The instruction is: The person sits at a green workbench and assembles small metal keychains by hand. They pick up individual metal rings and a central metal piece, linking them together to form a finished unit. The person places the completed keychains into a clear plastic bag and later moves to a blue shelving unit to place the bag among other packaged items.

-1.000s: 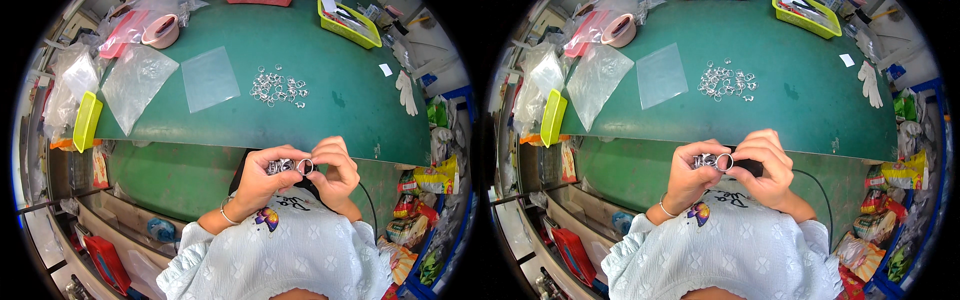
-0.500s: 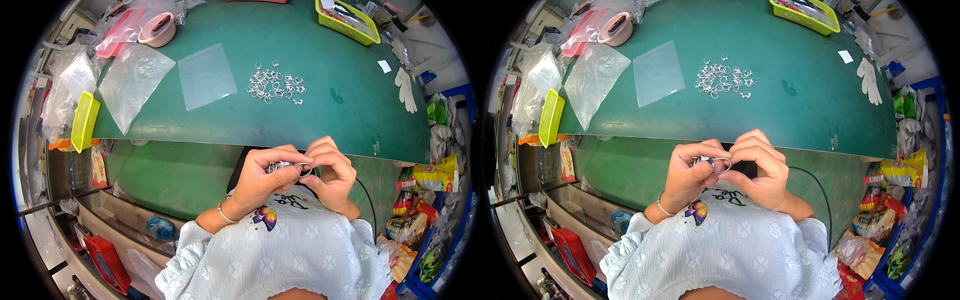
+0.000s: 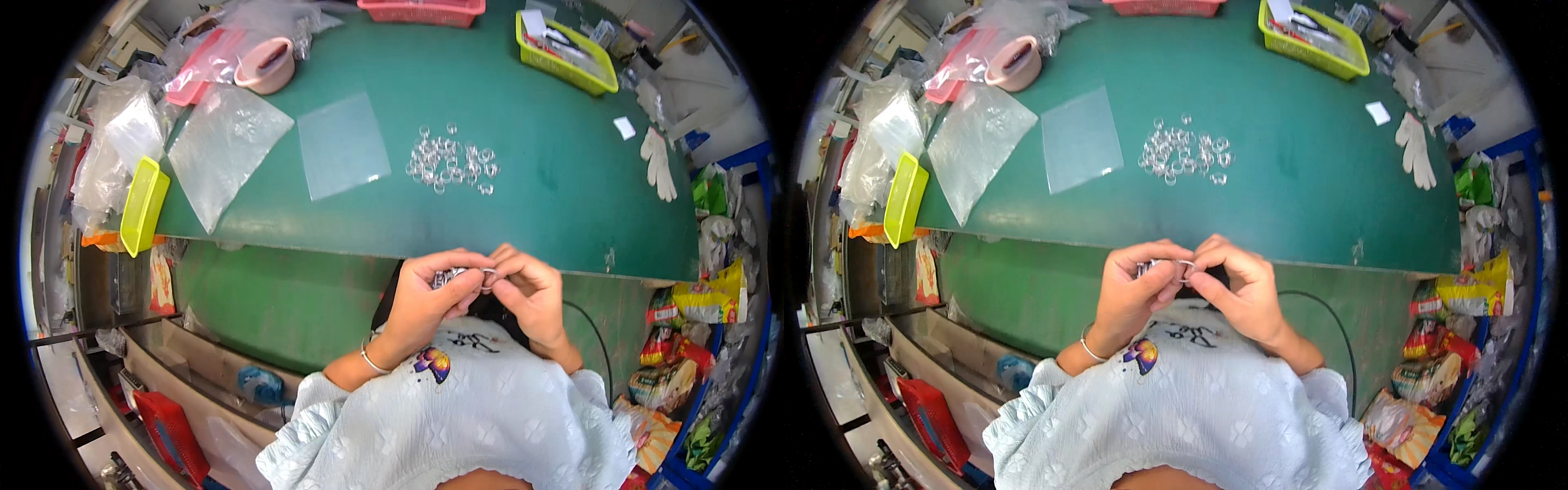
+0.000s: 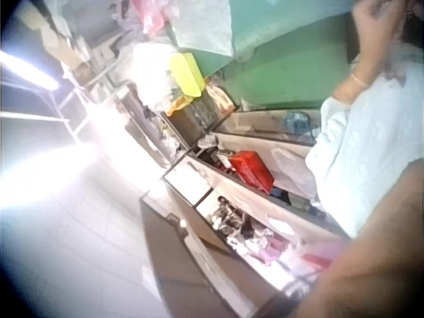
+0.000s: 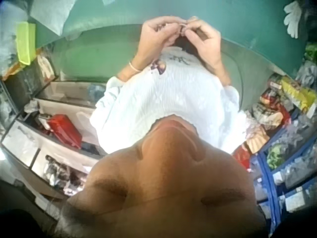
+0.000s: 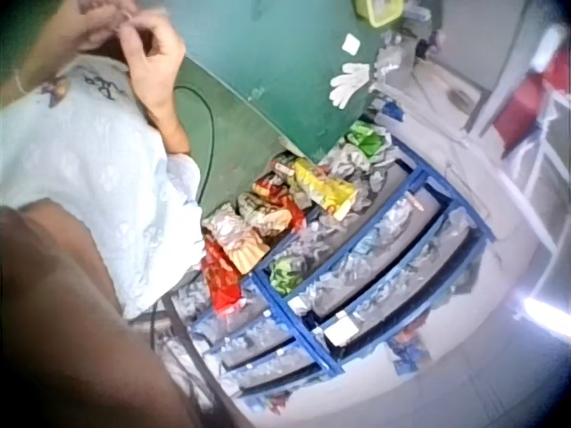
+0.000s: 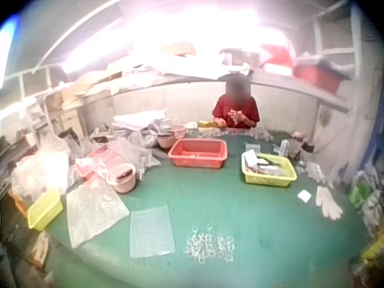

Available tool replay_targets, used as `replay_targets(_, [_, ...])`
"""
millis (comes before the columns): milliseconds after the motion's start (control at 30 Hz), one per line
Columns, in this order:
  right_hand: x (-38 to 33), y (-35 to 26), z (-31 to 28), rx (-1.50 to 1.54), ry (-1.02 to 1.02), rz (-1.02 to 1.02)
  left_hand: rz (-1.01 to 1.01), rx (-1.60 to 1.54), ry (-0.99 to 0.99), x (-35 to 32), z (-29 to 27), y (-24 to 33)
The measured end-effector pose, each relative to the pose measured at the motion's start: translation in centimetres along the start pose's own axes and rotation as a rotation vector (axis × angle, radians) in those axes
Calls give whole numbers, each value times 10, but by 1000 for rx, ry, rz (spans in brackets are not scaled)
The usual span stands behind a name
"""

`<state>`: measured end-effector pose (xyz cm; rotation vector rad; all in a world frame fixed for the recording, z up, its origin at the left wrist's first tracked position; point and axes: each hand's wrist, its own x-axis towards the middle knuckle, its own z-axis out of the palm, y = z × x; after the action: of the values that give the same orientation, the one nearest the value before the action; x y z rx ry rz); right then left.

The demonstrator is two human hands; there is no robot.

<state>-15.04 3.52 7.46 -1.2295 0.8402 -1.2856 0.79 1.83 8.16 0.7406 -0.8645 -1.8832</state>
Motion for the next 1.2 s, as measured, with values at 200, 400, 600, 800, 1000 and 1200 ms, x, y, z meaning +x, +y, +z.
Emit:
replay_targets(200, [45, 26, -36, -231, -143, 345, -50, -89, 264, 19, -41, -25])
replay_targets(400, [193, 47, -82, -376, -135, 178, -20, -193, 405, 25, -78, -35])
replay_targets(600, [346, 39, -88, -400, 151, 21, -26, -189, 366, 30, -76, -27])
replay_targets(800, [255, 89, -73, -1004, -272, 18, -27, -202, 402, 25, -96, -35])
replay_targets(1000, [140, 87, -55, -1357, -226, -75, -77, -268, 291, 24, -95, -43])
replay_targets(1200, [107, 106, -63, -1279, 32, -158, -154, -253, 210, 25, -76, -53])
